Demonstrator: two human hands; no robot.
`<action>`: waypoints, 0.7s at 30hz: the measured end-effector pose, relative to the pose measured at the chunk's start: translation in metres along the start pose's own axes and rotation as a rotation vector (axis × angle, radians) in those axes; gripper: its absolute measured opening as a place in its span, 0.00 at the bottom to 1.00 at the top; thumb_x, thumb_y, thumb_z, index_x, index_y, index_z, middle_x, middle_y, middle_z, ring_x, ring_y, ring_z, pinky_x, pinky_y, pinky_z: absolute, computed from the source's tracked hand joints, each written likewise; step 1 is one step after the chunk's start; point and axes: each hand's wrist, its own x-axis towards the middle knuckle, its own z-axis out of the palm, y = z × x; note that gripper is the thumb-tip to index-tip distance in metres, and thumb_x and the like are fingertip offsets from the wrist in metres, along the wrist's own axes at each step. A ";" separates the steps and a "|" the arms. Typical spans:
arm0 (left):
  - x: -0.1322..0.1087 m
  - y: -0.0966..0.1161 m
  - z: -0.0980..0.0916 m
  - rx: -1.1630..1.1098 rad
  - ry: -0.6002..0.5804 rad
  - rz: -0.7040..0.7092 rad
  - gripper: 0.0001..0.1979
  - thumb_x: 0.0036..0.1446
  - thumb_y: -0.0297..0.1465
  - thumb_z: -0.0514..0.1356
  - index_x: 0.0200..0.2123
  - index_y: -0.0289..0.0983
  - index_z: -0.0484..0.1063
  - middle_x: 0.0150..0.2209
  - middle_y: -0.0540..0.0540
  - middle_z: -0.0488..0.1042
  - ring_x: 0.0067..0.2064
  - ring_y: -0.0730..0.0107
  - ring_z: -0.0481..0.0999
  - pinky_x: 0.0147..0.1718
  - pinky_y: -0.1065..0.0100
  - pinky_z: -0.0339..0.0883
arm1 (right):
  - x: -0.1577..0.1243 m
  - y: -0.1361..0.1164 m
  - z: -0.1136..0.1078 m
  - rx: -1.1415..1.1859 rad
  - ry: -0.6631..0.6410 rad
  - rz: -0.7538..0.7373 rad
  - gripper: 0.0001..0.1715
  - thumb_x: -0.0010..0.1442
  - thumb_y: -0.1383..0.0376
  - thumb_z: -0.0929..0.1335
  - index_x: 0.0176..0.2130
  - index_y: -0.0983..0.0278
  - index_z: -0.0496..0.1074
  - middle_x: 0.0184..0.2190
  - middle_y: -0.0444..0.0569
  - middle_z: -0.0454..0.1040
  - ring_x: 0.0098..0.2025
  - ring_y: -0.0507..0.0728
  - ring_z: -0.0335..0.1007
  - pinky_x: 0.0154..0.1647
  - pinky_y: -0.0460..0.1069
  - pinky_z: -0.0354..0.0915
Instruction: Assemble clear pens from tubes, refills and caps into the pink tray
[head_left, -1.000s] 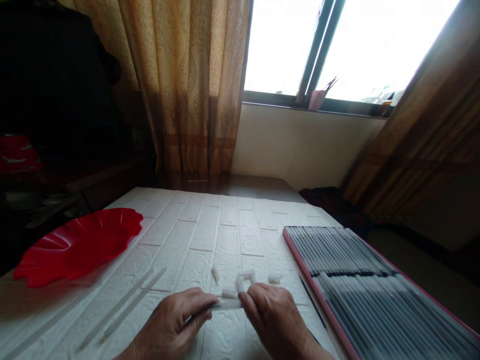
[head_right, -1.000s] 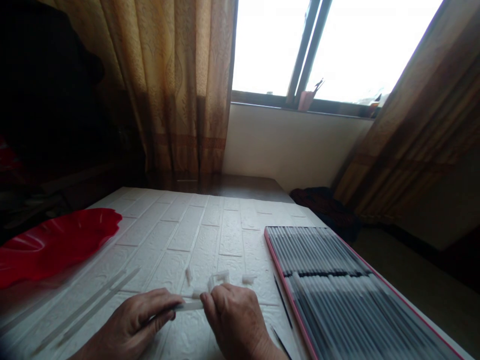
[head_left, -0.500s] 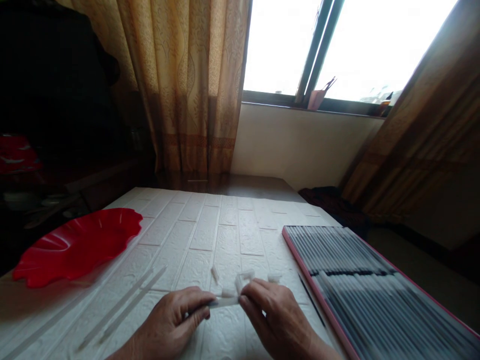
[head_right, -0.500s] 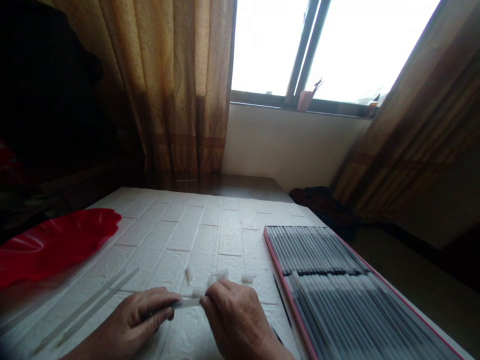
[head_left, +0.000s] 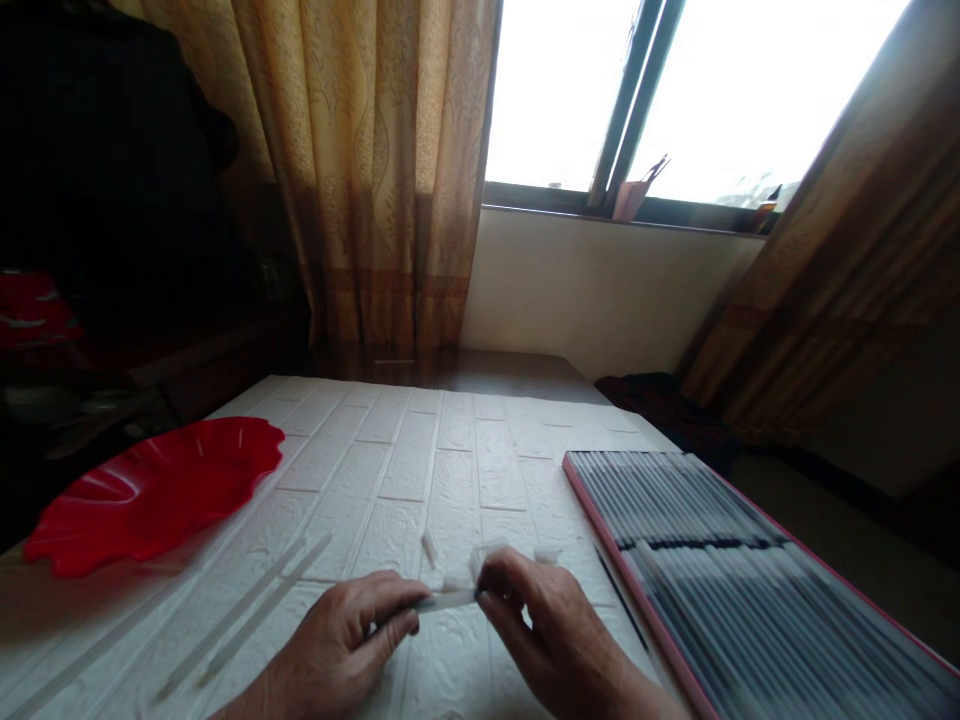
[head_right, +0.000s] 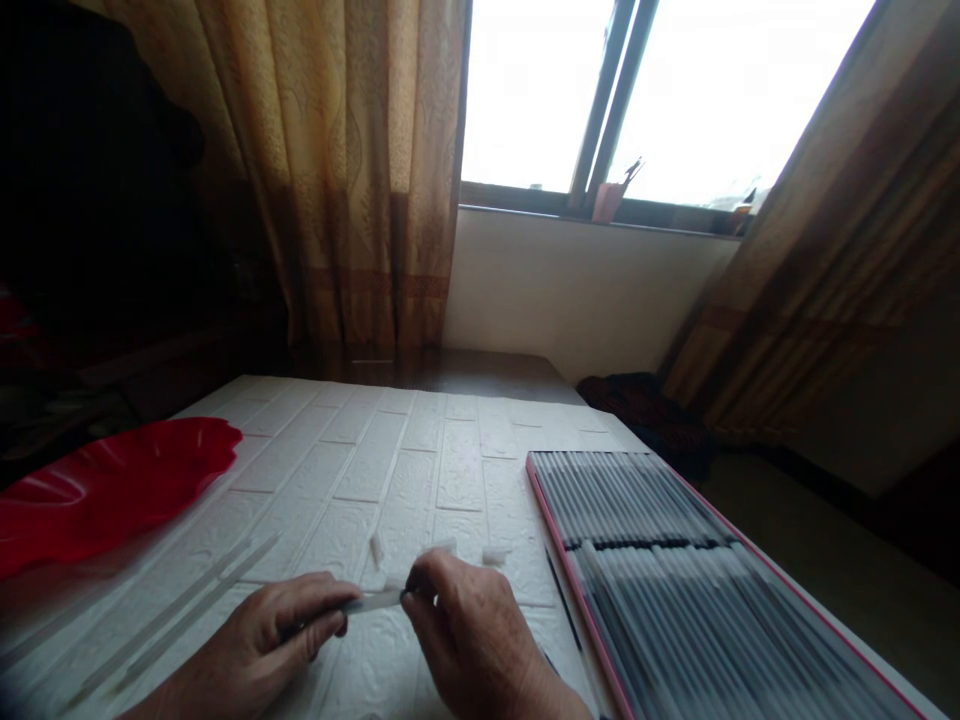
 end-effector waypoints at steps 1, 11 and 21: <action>-0.001 -0.001 0.001 0.006 0.001 0.006 0.12 0.60 0.29 0.59 0.43 0.44 0.81 0.32 0.50 0.83 0.33 0.68 0.82 0.34 0.75 0.73 | 0.000 0.002 0.002 -0.014 0.005 -0.001 0.09 0.65 0.64 0.61 0.31 0.60 0.64 0.24 0.42 0.69 0.25 0.52 0.64 0.28 0.46 0.54; 0.001 -0.002 0.001 0.002 0.011 -0.005 0.12 0.60 0.28 0.59 0.43 0.46 0.81 0.33 0.52 0.83 0.34 0.70 0.83 0.35 0.77 0.72 | 0.000 0.005 0.005 -0.033 -0.009 0.074 0.16 0.66 0.59 0.60 0.28 0.61 0.65 0.21 0.43 0.70 0.23 0.53 0.66 0.26 0.46 0.52; -0.001 -0.003 0.000 0.016 0.008 -0.003 0.12 0.60 0.29 0.59 0.43 0.45 0.81 0.34 0.51 0.83 0.35 0.69 0.83 0.35 0.76 0.73 | -0.002 0.007 0.005 0.018 -0.010 0.043 0.10 0.66 0.64 0.59 0.32 0.60 0.64 0.25 0.45 0.74 0.26 0.54 0.70 0.29 0.46 0.58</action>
